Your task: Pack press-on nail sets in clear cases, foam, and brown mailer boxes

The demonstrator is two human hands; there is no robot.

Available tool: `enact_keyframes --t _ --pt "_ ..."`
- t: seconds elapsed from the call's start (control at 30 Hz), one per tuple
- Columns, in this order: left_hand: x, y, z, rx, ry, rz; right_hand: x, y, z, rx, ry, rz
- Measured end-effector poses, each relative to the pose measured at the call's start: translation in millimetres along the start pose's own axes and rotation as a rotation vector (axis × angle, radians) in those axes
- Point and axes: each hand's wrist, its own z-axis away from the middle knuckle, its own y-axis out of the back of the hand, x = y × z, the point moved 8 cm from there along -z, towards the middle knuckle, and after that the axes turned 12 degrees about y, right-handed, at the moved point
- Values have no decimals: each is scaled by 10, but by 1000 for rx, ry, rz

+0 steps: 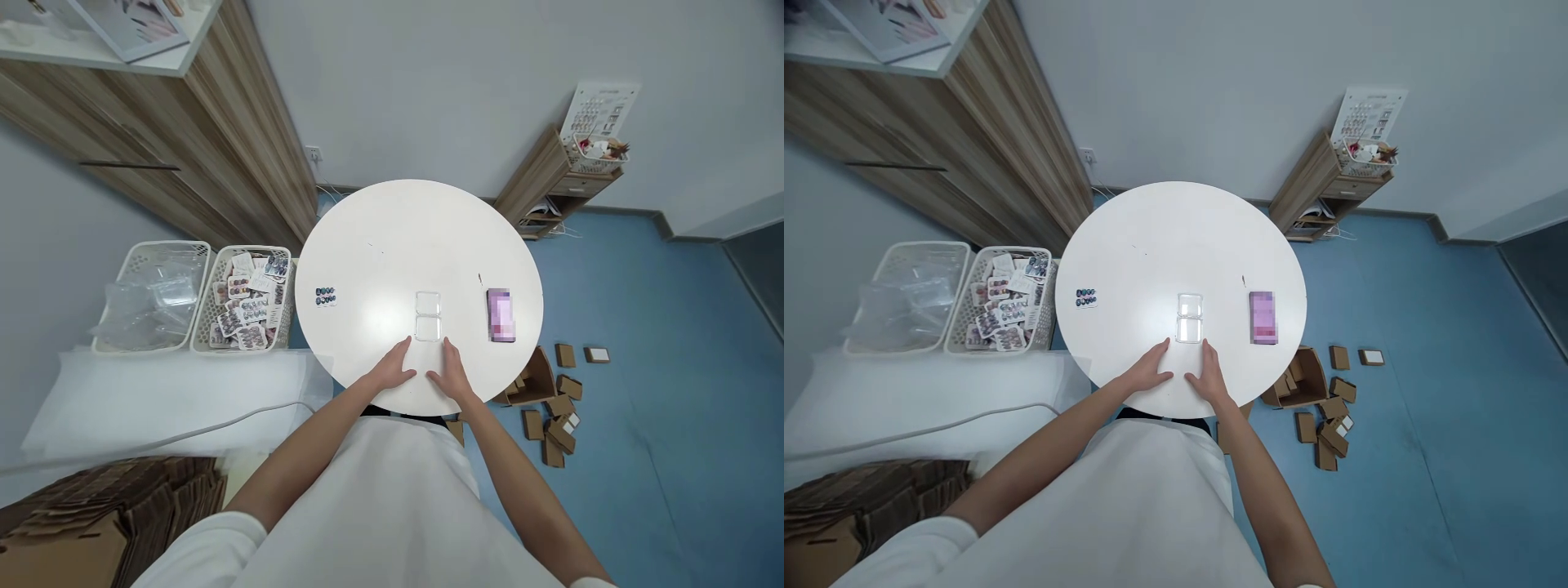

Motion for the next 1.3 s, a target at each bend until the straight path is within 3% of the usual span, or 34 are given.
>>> enact_keyframes --t 0.23,0.43,0.57,0.8,0.9,1.0,1.3 --pt "-278 162 227 132 144 40 -136 97 -22 115 147 3" --pt "-421 394 447 295 212 36 -355 -99 -264 -38 229 -116" --pt "-570 845 547 498 284 -48 -685 -272 -606 -186 299 -147" --pt "-998 1909 547 658 451 -347 -1235 -601 -1357 -312 352 -27" --pt "-1155 2217 398 657 452 -390 -1370 -788 -1633 -312 359 32" --pt "-1278 2377 195 609 414 -409 -1454 -999 -1877 -308 342 94" --pt "-1447 2514 -175 481 338 -439 -1588 -1419 -2358 -301 247 303"
